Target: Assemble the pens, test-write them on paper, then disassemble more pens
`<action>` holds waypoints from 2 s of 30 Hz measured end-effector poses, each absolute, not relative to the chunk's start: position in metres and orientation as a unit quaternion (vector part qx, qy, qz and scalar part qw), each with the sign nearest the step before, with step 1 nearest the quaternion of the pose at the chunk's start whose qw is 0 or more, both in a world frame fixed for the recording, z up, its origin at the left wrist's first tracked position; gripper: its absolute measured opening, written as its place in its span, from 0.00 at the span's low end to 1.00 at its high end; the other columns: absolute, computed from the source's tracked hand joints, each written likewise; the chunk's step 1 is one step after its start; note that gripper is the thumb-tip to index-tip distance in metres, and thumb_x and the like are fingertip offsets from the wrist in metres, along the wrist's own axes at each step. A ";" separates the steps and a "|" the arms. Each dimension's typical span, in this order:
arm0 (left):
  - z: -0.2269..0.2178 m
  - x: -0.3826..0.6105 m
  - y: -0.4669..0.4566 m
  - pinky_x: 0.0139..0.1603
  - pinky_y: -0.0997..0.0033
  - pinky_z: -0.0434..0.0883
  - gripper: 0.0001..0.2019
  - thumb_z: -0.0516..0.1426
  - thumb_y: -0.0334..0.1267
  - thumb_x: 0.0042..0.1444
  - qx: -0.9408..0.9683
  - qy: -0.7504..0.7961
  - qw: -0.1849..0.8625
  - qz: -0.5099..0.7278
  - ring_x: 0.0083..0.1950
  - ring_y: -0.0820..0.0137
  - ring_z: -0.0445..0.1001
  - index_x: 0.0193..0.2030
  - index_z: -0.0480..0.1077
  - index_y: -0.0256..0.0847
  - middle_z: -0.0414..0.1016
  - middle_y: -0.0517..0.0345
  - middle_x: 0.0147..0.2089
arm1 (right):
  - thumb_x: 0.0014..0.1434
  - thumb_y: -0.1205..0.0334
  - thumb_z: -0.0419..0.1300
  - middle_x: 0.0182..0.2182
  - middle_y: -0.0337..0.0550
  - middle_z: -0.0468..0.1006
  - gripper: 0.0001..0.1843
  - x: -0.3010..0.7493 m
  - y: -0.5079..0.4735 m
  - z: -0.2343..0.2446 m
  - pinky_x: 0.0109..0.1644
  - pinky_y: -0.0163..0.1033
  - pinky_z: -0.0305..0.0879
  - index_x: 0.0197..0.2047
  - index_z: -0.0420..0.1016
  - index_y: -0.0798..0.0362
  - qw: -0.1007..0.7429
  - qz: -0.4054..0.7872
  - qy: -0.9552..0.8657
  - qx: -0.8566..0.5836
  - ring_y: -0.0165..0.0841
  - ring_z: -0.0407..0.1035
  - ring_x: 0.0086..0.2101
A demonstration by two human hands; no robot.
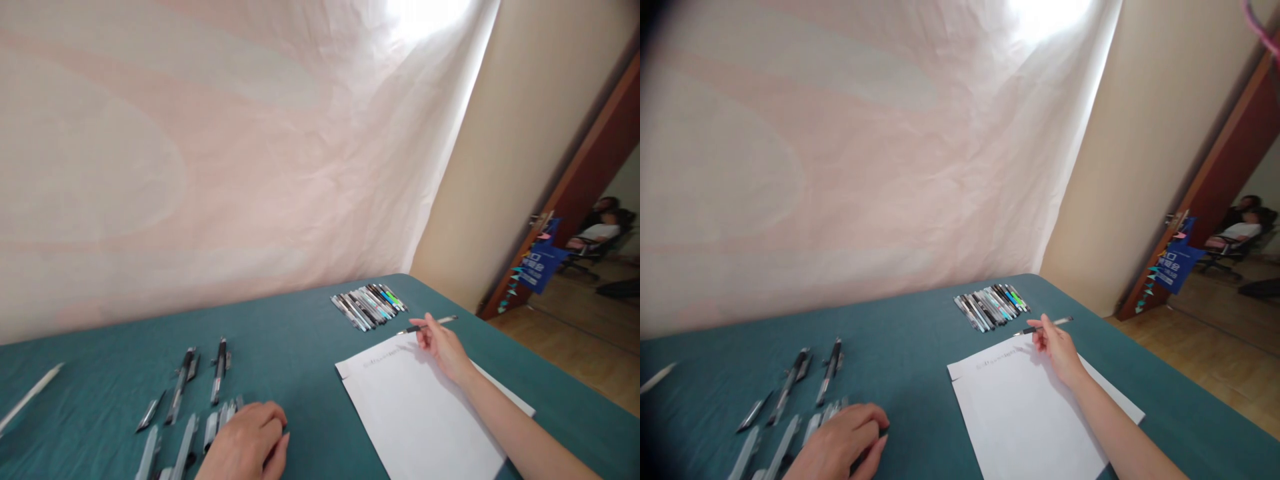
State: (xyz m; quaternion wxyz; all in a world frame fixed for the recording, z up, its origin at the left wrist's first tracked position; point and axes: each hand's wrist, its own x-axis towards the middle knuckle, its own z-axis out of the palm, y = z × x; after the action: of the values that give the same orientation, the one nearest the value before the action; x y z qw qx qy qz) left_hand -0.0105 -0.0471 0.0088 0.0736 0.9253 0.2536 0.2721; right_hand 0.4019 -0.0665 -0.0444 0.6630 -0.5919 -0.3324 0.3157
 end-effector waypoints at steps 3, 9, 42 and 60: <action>0.007 -0.011 -0.045 0.32 0.79 0.67 0.12 0.48 0.37 0.54 0.924 0.249 0.077 0.278 0.29 0.73 0.70 0.27 0.70 0.41 0.71 0.56 0.29 | 0.48 0.44 0.57 0.26 0.47 0.76 0.24 0.399 -0.067 -0.042 0.24 0.35 0.63 0.37 0.73 0.58 0.656 0.349 -0.327 -0.584 0.32 0.68 0.24; 0.000 -0.011 -0.046 0.32 0.78 0.67 0.13 0.46 0.38 0.56 0.917 0.264 0.069 0.291 0.29 0.72 0.69 0.28 0.69 0.41 0.70 0.56 0.27 | 0.43 0.56 0.64 0.19 0.35 0.71 0.13 0.402 -0.064 -0.050 0.24 0.31 0.61 0.31 0.70 0.54 0.656 0.322 -0.337 -0.593 0.27 0.64 0.20; 0.000 -0.019 -0.040 0.42 0.68 0.72 0.14 0.50 0.43 0.54 0.951 0.231 -0.095 0.182 0.41 0.66 0.74 0.44 0.70 0.46 0.74 0.58 0.45 | 0.45 0.65 0.54 0.15 0.32 0.63 0.06 0.407 -0.069 -0.053 0.24 0.32 0.51 0.18 0.64 0.52 0.463 0.091 -0.520 -0.712 0.26 0.57 0.19; -0.005 -0.020 -0.037 0.43 0.67 0.72 0.13 0.50 0.42 0.55 0.952 0.220 -0.112 0.181 0.42 0.67 0.74 0.45 0.69 0.46 0.74 0.59 0.46 | 0.46 0.63 0.51 0.16 0.33 0.64 0.07 0.407 -0.069 -0.053 0.26 0.33 0.54 0.20 0.63 0.52 0.437 0.067 -0.522 -0.729 0.27 0.59 0.21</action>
State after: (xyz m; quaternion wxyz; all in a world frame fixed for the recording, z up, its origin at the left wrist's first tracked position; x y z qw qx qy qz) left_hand -0.0201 -0.0372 -0.0053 -0.1115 0.9520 0.2202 0.1808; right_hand 0.4071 -0.0688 -0.0534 0.4370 -0.7293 -0.5222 0.0670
